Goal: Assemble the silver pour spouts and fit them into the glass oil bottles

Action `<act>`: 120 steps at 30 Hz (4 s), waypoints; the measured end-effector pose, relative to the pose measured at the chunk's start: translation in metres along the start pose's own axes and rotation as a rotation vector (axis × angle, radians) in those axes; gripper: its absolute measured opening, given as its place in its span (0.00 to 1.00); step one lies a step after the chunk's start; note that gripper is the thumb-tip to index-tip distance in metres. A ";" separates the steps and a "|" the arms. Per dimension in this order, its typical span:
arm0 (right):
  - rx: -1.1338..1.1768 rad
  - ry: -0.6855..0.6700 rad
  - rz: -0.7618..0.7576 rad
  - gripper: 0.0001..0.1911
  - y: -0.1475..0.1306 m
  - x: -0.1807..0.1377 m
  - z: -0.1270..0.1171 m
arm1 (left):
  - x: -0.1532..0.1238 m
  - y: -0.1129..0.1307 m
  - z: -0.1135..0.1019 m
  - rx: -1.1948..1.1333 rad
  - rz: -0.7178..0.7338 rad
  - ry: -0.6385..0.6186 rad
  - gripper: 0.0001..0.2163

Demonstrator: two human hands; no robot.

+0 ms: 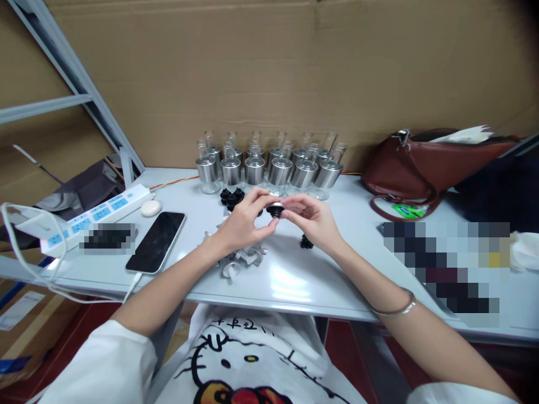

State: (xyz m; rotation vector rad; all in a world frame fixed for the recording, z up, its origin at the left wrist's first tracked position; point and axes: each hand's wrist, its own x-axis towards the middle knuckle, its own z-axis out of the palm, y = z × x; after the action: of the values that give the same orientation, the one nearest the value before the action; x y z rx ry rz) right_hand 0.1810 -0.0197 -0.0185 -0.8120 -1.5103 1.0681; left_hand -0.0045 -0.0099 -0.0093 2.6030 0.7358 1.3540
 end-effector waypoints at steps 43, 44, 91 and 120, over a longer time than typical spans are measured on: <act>-1.271 0.076 0.113 0.10 0.030 0.017 -0.059 | -0.001 -0.007 -0.002 0.260 0.061 -0.067 0.11; -1.267 0.067 0.110 0.10 0.031 0.017 -0.059 | 0.000 -0.007 -0.002 0.269 0.065 -0.068 0.11; 0.342 -0.487 0.495 0.10 -0.007 0.008 -0.030 | 0.003 0.001 -0.003 -0.685 -0.382 -0.159 0.11; 0.169 0.123 0.156 0.14 -0.002 0.011 -0.013 | -0.002 -0.008 -0.003 -0.358 -0.254 -0.259 0.29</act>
State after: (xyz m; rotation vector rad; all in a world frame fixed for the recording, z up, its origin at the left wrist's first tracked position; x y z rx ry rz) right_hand 0.1916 -0.0077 -0.0124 -0.8702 -1.2520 1.2204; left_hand -0.0107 -0.0044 -0.0111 2.2547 0.6818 0.9523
